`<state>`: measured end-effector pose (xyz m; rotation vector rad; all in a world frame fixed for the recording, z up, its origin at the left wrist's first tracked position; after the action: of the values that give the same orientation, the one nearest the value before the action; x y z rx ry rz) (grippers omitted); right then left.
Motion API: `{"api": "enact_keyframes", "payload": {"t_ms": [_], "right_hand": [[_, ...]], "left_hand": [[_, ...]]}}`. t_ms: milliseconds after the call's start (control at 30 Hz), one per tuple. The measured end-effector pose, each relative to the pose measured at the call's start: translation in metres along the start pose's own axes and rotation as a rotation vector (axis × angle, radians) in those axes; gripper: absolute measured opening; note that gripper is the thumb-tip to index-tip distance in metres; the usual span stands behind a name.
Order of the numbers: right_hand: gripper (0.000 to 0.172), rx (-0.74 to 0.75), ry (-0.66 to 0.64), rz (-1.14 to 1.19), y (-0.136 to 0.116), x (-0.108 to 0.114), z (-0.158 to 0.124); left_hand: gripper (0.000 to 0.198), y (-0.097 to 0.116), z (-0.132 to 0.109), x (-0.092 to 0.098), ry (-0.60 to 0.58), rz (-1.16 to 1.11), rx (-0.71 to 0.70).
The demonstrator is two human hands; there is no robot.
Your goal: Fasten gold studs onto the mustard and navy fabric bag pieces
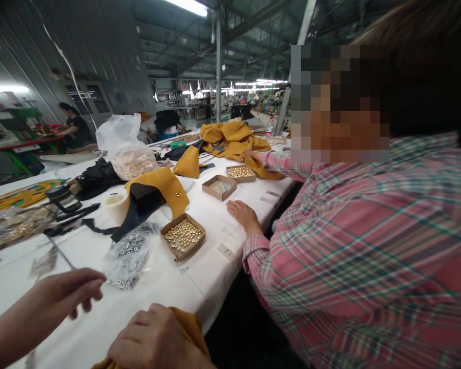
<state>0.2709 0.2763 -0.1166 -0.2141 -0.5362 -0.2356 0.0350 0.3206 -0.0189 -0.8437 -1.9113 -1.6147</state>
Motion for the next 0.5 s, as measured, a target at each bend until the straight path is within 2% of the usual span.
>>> {"api": "enact_keyframes", "payload": {"t_ms": [33, 100, 167, 233, 300, 367, 467, 500], "right_hand": [[0.013, 0.003, 0.019, -0.004, 0.0, -0.001, 0.0], [0.015, 0.002, 0.01, -0.013, -0.001, -0.006, -0.001], [0.017, -0.008, -0.047, -0.027, -0.001, -0.015, -0.004], [0.021, -0.011, -0.088, -0.031, -0.002, -0.019, -0.005], [0.02, -0.006, -0.12, -0.024, -0.001, -0.015, -0.005], [0.015, -0.006, -0.197, -0.021, 0.001, -0.004, -0.002], [0.008, -0.01, -0.296, -0.022, 0.001, 0.019, 0.005], [0.011, -0.011, -0.3, -0.018, 0.0, 0.027, 0.009]], "left_hand": [[0.052, 0.017, 0.028, -0.005, -0.055, 0.043, -0.068], [0.043, 0.053, 0.076, -0.021, -0.077, 0.146, -0.217], [0.035, 0.085, 0.113, -0.047, -0.125, 0.205, -0.31], [0.03, 0.107, 0.142, -0.076, -0.17, 0.299, -0.362], [0.019, 0.12, 0.164, -0.101, -0.192, 0.42, -0.363], [0.016, 0.126, 0.18, -0.117, -0.199, 0.546, -0.333], [0.023, 0.127, 0.195, -0.126, -0.209, 0.69, -0.293], [0.023, 0.126, 0.199, -0.127, -0.213, 0.718, -0.285]]}}
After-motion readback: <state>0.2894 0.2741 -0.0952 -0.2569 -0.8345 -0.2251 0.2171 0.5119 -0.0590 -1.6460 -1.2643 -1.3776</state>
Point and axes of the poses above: each hand's wrist, its own z-axis towards the middle knuckle, its own x-axis out of the back of the hand, y = z × x, the point moved 5 cm from there along z, towards the middle knuckle, and after that the axes turned 7 degrees about -z, right-handed, at the moved point
